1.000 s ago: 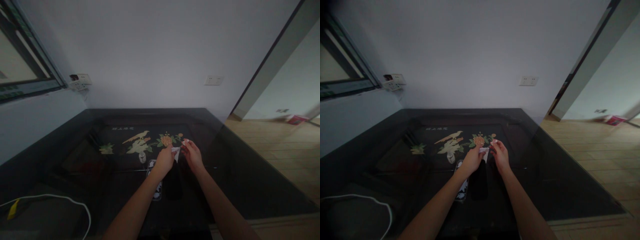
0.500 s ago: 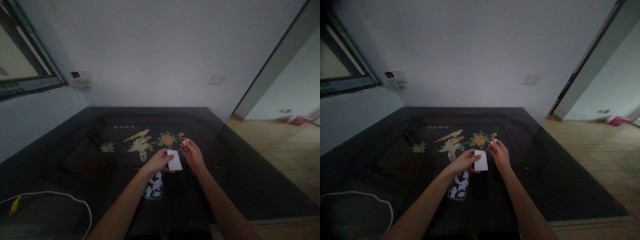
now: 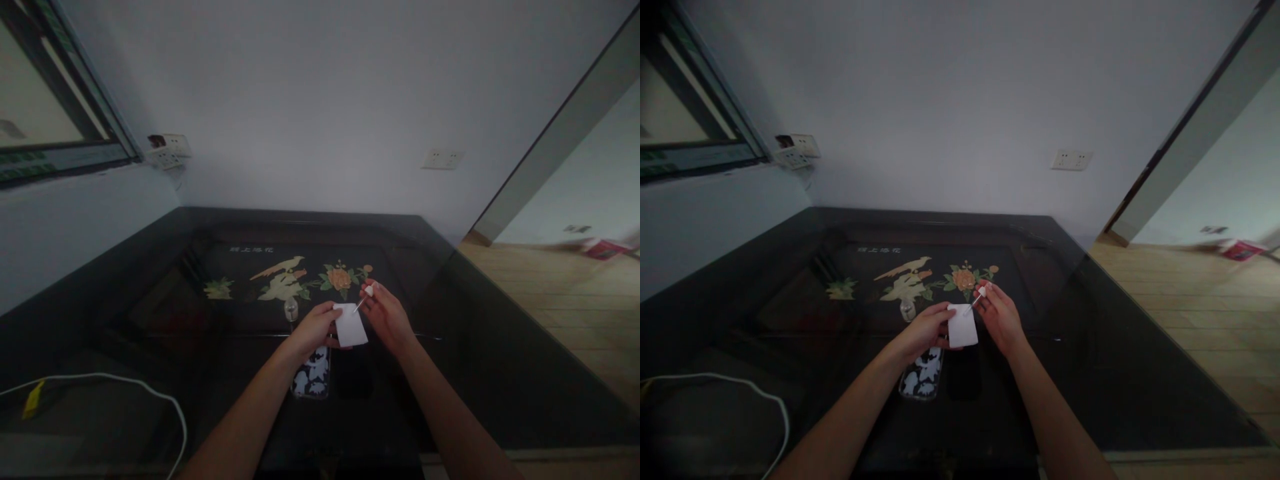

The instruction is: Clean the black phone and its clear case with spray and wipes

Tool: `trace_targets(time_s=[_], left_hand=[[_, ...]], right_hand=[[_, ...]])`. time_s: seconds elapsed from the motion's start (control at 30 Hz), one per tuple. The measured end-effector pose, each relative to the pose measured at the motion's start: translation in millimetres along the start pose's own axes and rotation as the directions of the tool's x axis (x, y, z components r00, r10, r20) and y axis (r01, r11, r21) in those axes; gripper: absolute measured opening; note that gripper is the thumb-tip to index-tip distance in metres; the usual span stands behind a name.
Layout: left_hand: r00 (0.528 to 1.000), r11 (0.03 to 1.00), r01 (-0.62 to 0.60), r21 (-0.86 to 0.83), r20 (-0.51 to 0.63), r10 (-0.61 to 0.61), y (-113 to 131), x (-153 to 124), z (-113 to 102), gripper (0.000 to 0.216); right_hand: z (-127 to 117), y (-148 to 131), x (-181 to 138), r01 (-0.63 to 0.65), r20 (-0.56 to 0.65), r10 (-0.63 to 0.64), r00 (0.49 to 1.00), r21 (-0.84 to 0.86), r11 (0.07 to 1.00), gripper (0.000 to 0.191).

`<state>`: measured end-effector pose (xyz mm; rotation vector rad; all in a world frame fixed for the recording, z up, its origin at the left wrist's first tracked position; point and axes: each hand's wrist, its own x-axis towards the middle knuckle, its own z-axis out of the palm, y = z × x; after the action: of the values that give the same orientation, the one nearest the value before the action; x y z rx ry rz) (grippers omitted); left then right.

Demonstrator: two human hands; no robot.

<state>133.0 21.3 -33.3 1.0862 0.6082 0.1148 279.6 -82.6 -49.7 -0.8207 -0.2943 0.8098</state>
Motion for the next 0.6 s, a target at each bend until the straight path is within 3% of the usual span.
trace_targets(time_s=[0.6], left_hand=[[1.0, 1.0, -0.008, 0.026, -0.018, 0.008, -3.6, 0.2, -1.5, 0.016]], right_hand=[[0.0, 0.9, -3.2, 0.004, 0.045, -0.001, 0.999, -0.061, 0.998, 0.032]])
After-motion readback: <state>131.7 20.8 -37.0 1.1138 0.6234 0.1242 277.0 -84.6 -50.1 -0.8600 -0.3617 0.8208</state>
